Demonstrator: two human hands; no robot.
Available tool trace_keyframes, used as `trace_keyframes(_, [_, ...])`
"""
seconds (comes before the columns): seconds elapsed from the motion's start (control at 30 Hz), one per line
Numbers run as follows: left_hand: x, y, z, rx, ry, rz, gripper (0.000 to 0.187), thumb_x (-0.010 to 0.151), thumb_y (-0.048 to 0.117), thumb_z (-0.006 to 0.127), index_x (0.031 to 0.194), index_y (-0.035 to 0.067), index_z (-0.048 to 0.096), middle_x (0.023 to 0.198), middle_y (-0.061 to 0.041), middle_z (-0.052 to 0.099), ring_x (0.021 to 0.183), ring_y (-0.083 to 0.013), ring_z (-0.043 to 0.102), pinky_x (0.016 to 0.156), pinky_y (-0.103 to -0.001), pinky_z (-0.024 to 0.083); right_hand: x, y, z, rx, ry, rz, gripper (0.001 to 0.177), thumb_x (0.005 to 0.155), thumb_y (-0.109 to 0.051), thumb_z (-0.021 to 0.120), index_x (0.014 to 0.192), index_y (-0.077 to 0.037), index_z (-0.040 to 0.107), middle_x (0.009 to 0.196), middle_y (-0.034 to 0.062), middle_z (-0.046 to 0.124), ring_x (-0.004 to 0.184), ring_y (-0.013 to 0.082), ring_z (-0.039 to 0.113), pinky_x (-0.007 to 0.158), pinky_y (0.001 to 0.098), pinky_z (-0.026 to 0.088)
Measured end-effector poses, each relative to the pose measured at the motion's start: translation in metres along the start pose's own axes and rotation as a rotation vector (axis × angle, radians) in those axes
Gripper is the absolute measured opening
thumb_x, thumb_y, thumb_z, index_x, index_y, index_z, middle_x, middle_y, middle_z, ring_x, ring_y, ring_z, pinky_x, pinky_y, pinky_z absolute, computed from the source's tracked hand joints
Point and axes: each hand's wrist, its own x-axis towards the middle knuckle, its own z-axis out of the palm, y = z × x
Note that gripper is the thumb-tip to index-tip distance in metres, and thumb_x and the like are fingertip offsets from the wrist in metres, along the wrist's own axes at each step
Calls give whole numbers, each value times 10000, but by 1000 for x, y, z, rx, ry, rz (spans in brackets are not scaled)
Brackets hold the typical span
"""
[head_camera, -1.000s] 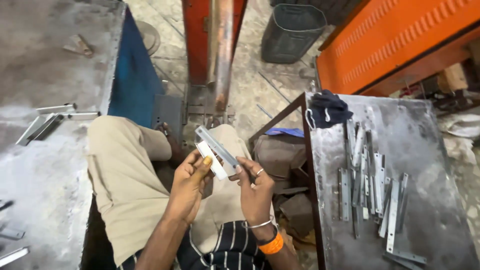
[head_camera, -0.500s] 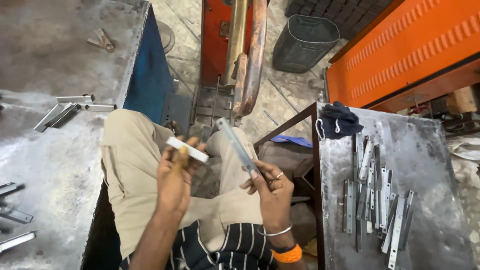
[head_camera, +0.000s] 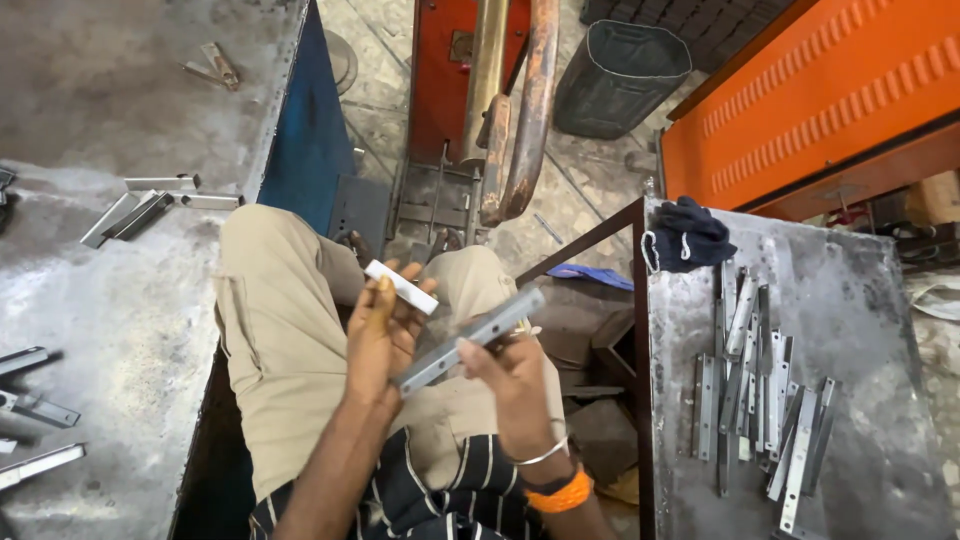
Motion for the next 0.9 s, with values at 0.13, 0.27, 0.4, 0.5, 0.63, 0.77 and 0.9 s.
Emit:
trace_keyframes(0.13, [-13, 1, 15, 36, 8, -72, 423, 1009, 235, 564, 1391, 67, 496, 1298, -130, 668, 1126, -282, 685, 908, -417, 576, -2, 22, 14, -64, -1, 21, 241, 1007, -126, 632, 1198, 22, 635, 927, -19, 648, 850, 51, 580, 757, 224, 491])
trace_keyframes(0.27, [-12, 16, 8, 108, -42, -96, 425, 1026, 240, 539, 1399, 39, 518, 1274, -122, 676, 1114, -251, 693, 930, -378, 575, 1, 22, 8, -166, 7, 0, 320, 1046, -159, 576, 1322, -5, 621, 918, -44, 612, 807, 18, 519, 701, 202, 440])
trace_keyframes(0.4, [-18, 34, 15, 195, -85, -164, 423, 1029, 240, 517, 1394, 28, 540, 1257, -110, 696, 1113, -219, 702, 952, -346, 563, 3, 8, 10, -316, 25, 36, 377, 1029, -123, 590, 1399, -49, 586, 823, -28, 578, 636, 14, 478, 542, 207, 400])
trace_keyframes(0.5, [-15, 23, -3, 237, -123, -187, 400, 1062, 220, 527, 1393, -4, 549, 1248, -110, 691, 1097, -200, 684, 957, -342, 559, 1, -3, 20, -397, 64, 30, 427, 958, -48, 625, 1382, -58, 579, 822, -34, 605, 536, 14, 493, 457, 213, 395])
trace_keyframes(0.63, [-27, 35, 26, 262, -169, -211, 386, 1065, 217, 522, 1361, -26, 568, 1248, -125, 707, 1097, -187, 693, 969, -334, 567, -1, 8, 11, -522, 72, -100, 397, 939, 27, 629, 1333, -16, 621, 846, -17, 647, 559, 1, 508, 473, 201, 389])
trace_keyframes(0.77, [-28, 34, 28, 328, -179, -225, 398, 1049, 234, 507, 1337, -26, 595, 1255, -150, 720, 1083, -191, 703, 945, -336, 569, -4, 4, 12, -522, 117, -136, 425, 912, 95, 596, 1322, -7, 651, 808, 54, 655, 576, 19, 501, 497, 203, 370])
trace_keyframes(0.9, [-29, 33, 31, 323, -221, -194, 412, 1060, 231, 519, 1363, -42, 581, 1304, -175, 694, 1132, -204, 681, 990, -341, 549, -3, 1, 11, -422, 109, -220, 446, 874, 129, 547, 1297, 12, 623, 1029, 31, 704, 692, 12, 583, 557, 189, 443])
